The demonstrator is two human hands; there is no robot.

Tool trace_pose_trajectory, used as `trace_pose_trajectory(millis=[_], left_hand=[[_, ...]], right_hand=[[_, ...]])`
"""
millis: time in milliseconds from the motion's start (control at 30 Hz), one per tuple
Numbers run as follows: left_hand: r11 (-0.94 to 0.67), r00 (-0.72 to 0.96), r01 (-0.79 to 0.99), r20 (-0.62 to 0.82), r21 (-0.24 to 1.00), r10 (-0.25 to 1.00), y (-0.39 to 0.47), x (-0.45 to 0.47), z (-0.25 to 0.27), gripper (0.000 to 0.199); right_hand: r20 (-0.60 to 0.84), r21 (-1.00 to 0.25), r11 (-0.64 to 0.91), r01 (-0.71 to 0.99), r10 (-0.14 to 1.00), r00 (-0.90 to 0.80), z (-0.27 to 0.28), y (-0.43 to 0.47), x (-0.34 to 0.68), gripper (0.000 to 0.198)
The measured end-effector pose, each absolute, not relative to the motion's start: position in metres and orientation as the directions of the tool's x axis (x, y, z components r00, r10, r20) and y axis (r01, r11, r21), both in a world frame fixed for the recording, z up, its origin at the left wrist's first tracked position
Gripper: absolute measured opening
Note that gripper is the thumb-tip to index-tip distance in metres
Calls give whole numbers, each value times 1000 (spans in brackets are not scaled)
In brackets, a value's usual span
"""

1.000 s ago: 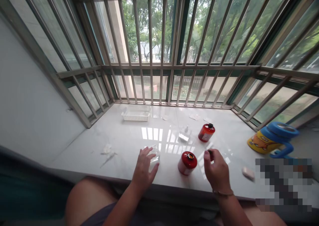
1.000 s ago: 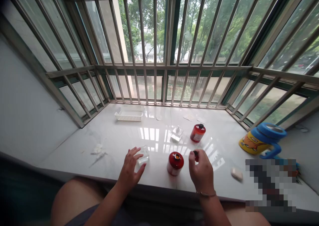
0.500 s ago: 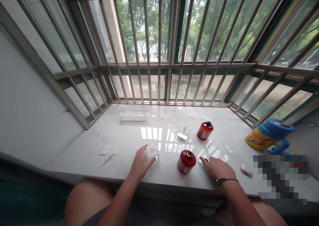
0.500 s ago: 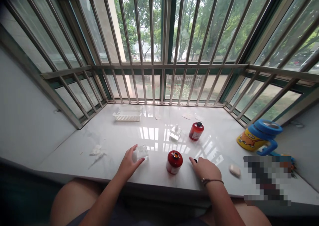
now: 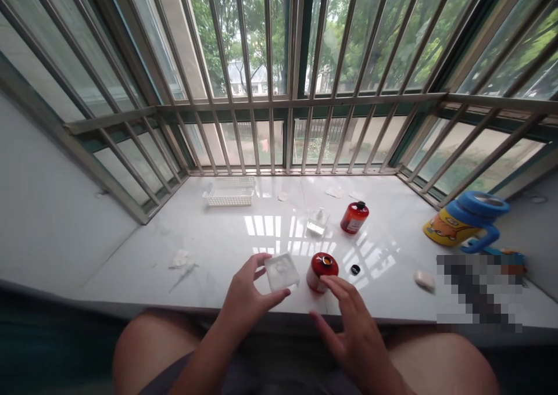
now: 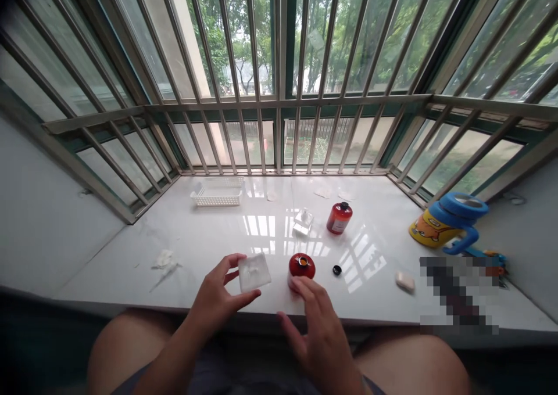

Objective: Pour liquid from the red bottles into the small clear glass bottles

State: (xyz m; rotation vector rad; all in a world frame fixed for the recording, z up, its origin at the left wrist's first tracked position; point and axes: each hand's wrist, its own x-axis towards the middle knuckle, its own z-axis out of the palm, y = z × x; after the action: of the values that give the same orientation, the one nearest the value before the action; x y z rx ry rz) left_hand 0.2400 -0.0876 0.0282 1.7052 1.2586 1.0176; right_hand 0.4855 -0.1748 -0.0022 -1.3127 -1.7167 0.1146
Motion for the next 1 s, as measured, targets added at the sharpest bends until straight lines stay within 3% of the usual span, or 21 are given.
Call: trace_pose_trajectory(millis=[67, 133, 267, 433, 600, 833, 933, 1000], left_hand=[[-238, 233, 335, 165, 912, 958, -102, 252, 44, 68], [-255, 275, 324, 167, 911, 947, -113, 263, 54, 70], [-271, 333, 306, 164, 913, 929, -127, 284, 58, 71], [-233, 315, 308, 132, 923, 940, -134, 306, 52, 75], [-275, 401, 268, 153, 923, 903, -130, 314, 53, 73], [-303, 572, 131, 178, 944, 801, -122, 317, 52, 85], [-348, 553, 19, 280, 937, 785, -115, 319, 39, 74], [-410, 476, 47, 340, 911, 811, -107, 321, 25, 63]], right_hand=[[586, -589, 422, 689, 810, 5, -1, -180, 467, 87], [573, -628, 424, 653, 819, 19, -2, -183, 457, 98], [561, -720, 395, 570, 816, 143, -8, -186, 450, 96], [416, -873, 252, 417, 831, 369, -17, -188, 455, 103], [294, -949, 235, 212, 904, 310, -12, -186, 473, 96], [148, -979, 63, 196, 876, 459, -9, -193, 490, 104], [161, -973, 39, 229, 823, 545, -13, -193, 505, 107], [221, -959, 67, 277, 790, 573, -17, -191, 520, 109]])
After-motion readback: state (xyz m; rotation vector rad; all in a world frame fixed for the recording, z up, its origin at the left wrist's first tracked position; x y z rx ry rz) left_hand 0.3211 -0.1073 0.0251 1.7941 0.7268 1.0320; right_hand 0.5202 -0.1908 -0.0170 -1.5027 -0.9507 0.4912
